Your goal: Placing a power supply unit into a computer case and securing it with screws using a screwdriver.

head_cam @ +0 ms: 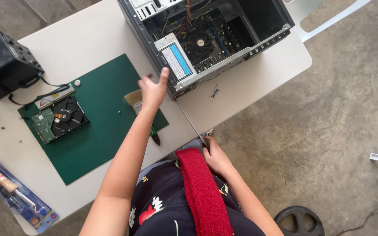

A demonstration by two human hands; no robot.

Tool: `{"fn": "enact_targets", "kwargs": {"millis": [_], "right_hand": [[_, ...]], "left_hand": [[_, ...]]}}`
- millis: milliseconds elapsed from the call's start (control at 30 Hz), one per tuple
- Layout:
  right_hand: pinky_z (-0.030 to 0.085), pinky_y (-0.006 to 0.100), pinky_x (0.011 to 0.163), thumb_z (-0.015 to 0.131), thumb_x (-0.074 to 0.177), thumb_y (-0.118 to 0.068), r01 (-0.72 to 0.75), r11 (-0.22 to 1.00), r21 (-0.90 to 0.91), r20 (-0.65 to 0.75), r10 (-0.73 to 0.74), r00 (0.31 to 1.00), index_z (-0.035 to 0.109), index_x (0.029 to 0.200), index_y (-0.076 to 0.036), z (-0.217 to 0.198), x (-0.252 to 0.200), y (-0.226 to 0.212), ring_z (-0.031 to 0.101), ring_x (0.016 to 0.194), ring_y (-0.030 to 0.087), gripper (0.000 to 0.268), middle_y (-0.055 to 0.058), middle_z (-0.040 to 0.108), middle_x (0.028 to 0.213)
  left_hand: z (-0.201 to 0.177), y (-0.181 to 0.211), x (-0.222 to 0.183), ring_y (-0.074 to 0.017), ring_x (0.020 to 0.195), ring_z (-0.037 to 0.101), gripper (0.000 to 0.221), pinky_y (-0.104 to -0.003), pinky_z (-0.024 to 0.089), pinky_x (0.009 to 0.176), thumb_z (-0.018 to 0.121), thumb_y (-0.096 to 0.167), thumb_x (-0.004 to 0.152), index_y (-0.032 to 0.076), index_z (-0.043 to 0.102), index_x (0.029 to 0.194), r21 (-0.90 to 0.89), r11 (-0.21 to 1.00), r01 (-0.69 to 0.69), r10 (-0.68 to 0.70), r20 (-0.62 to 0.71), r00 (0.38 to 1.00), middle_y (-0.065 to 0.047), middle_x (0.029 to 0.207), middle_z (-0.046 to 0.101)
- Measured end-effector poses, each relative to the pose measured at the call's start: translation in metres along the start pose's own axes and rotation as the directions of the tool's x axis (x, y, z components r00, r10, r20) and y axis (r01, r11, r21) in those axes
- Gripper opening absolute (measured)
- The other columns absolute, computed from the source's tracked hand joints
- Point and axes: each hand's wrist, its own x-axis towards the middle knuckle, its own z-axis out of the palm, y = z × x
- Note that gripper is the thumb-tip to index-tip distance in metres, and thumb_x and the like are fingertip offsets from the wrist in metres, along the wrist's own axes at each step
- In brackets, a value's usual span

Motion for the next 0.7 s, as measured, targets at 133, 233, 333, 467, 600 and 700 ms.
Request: {"fn": "enact_targets", "kwargs": {"millis": [133, 233, 333, 467, 600, 700], "right_hand": [[0.054, 0.055, 0.108, 0.070, 0.094, -0.022, 0.104, 0.988, 0.119, -0.047, -0.099, 0.994, 0.057, 0.145, -0.007, 0.007, 0.004, 0.019, 0.064, 0.129, 0.045, 0.054, 0.026, 0.068, 0.135], [0.055, 0.042, 0.104, 0.080, 0.084, -0.029, 0.109, 0.987, 0.121, -0.082, -0.100, 0.992, 0.065, 0.137, -0.009, 0.010, 0.009, 0.025, 0.069, 0.124, 0.031, 0.058, 0.014, 0.072, 0.132], [0.052, 0.037, 0.103, 0.078, 0.080, -0.035, 0.117, 0.990, 0.075, -0.071, -0.112, 0.991, 0.061, 0.137, -0.012, 0.012, 0.009, 0.024, 0.068, 0.124, 0.024, 0.064, 0.008, 0.068, 0.139], [0.050, 0.038, 0.105, 0.077, 0.083, -0.026, 0.223, 0.972, 0.080, -0.058, -0.219, 0.974, 0.054, 0.140, -0.009, 0.025, 0.017, 0.040, 0.063, 0.128, 0.028, 0.064, 0.013, 0.062, 0.143], [0.050, 0.037, 0.102, 0.077, 0.085, -0.028, 0.207, 0.971, 0.115, -0.058, -0.202, 0.978, 0.056, 0.139, -0.010, 0.019, 0.015, 0.037, 0.065, 0.119, 0.025, 0.060, 0.010, 0.063, 0.139], [0.045, 0.035, 0.113, 0.080, 0.084, -0.027, 0.237, 0.959, 0.156, -0.081, -0.227, 0.971, 0.055, 0.140, -0.006, 0.019, 0.020, 0.043, 0.060, 0.133, 0.025, 0.064, 0.014, 0.061, 0.142]], "left_hand": [[-0.014, 0.017, 0.025, -0.0430, 0.119, 0.059, 0.052, -0.049, 0.047, 0.105, 0.074, 0.043, 0.103, 0.002, 0.061, 0.131, 0.201, 0.794, -0.574, 0.588, -0.495, 0.640, -0.021, 0.117, 0.055], [-0.033, 0.057, 0.049, -0.0360, 0.111, 0.061, 0.047, -0.046, 0.053, 0.092, 0.066, 0.043, 0.107, 0.001, 0.069, 0.127, 0.439, 0.699, -0.565, 0.697, -0.240, 0.676, -0.016, 0.111, 0.060], [-0.035, 0.082, 0.080, -0.0320, 0.098, 0.065, 0.065, -0.046, 0.059, 0.073, 0.066, 0.067, 0.105, 0.002, 0.070, 0.104, 0.771, 0.491, -0.405, 0.594, 0.043, 0.803, -0.014, 0.105, 0.065], [-0.033, 0.092, 0.110, -0.0330, 0.087, 0.070, 0.085, -0.046, 0.058, 0.066, 0.070, 0.089, 0.096, 0.005, 0.070, 0.087, 0.906, 0.285, -0.314, 0.466, 0.156, 0.871, -0.013, 0.097, 0.069], [-0.040, 0.089, 0.108, -0.0273, 0.075, 0.065, 0.086, -0.043, 0.051, 0.053, 0.072, 0.091, 0.095, 0.011, 0.058, 0.069, 0.890, 0.304, -0.340, 0.490, 0.160, 0.857, -0.006, 0.085, 0.064], [-0.044, 0.076, 0.112, -0.0247, 0.085, 0.065, 0.074, -0.043, 0.048, 0.056, 0.076, 0.092, 0.090, 0.018, 0.074, 0.088, 0.805, 0.436, -0.403, 0.556, 0.112, 0.823, 0.000, 0.092, 0.068]]}}
